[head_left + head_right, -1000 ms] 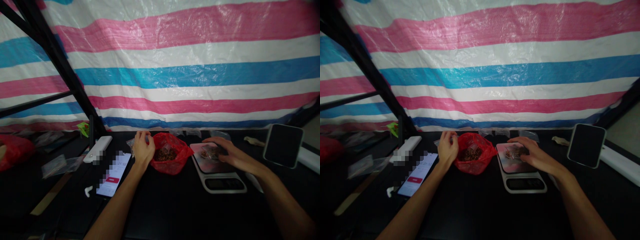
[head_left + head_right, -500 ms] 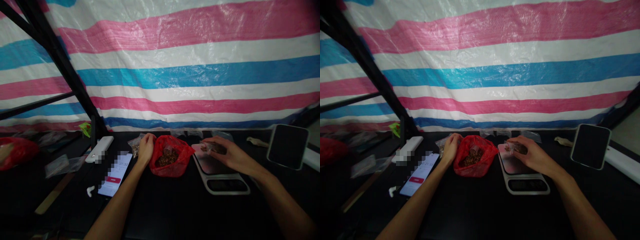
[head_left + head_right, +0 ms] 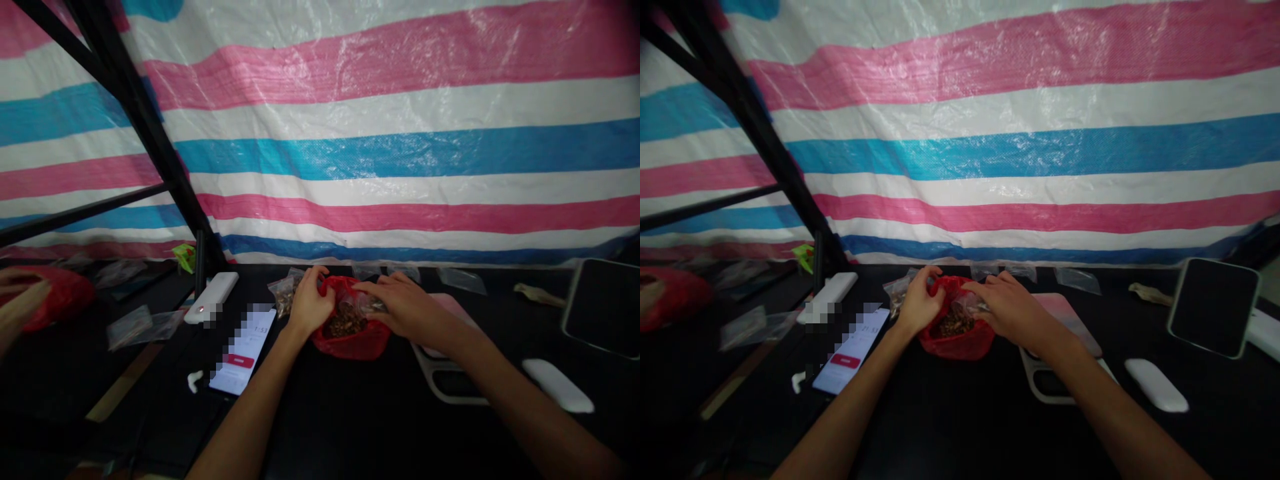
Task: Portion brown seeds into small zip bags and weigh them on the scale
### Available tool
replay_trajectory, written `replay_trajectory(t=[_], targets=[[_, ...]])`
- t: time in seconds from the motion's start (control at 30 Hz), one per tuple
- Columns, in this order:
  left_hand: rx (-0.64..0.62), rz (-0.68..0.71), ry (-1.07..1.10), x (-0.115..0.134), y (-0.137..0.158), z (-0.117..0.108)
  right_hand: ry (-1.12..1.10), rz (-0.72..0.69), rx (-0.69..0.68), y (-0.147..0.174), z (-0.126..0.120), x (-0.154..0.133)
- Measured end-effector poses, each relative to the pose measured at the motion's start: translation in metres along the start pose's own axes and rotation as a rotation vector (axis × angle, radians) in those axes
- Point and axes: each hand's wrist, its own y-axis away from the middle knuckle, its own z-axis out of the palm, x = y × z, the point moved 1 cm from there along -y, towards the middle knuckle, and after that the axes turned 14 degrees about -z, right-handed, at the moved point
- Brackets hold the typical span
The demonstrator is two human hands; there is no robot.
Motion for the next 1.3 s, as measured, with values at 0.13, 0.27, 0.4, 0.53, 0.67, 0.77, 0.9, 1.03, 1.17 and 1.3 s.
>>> replay_trajectory(t=[0.13, 0.27, 0.4, 0.53, 0.67, 0.77, 0.9, 1.03, 1.17, 1.3], targets=[[-0.010, -0.020, 0.175, -0.004, -0.005, 0.004, 0.000, -0.021, 0.020, 0.001, 0.007, 0.000], [-0.031, 0.025, 0.275, -0.004, -0.005, 0.006, -0.028, -0.011, 0.036, 0.003, 0.013, 0.000], [-0.044, 0.194, 0.260, 0.001, -0.003, 0.004, -0.038, 0.001, 0.029, 0.004, 0.018, 0.000], [-0.049, 0.237, 0.232, 0.004, 0.001, 0.003, -0.015, 0.036, 0.036, 0.006, 0.021, -0.001], [-0.002, 0.264, 0.125, 0.008, 0.005, -0.002, -0.017, 0.028, 0.045, 0.009, 0.022, -0.002], [0.031, 0.314, 0.032, 0.012, 0.009, -0.006, -0.011, 0.034, 0.069, 0.010, 0.022, -0.002], [0.016, 0.369, -0.010, 0.015, 0.012, -0.008, -0.053, 0.054, 0.117, 0.010, 0.024, -0.001], [-0.014, 0.400, -0.032, 0.018, 0.016, -0.008, -0.197, 0.091, 0.198, 0.011, 0.024, 0.001], [-0.064, 0.451, -0.069, 0.026, 0.020, -0.010, -0.436, 0.191, 0.361, 0.009, 0.021, -0.001], [-0.102, 0.468, -0.061, 0.033, 0.025, -0.009, -0.729, 0.274, 0.566, 0.006, 0.021, -0.005]])
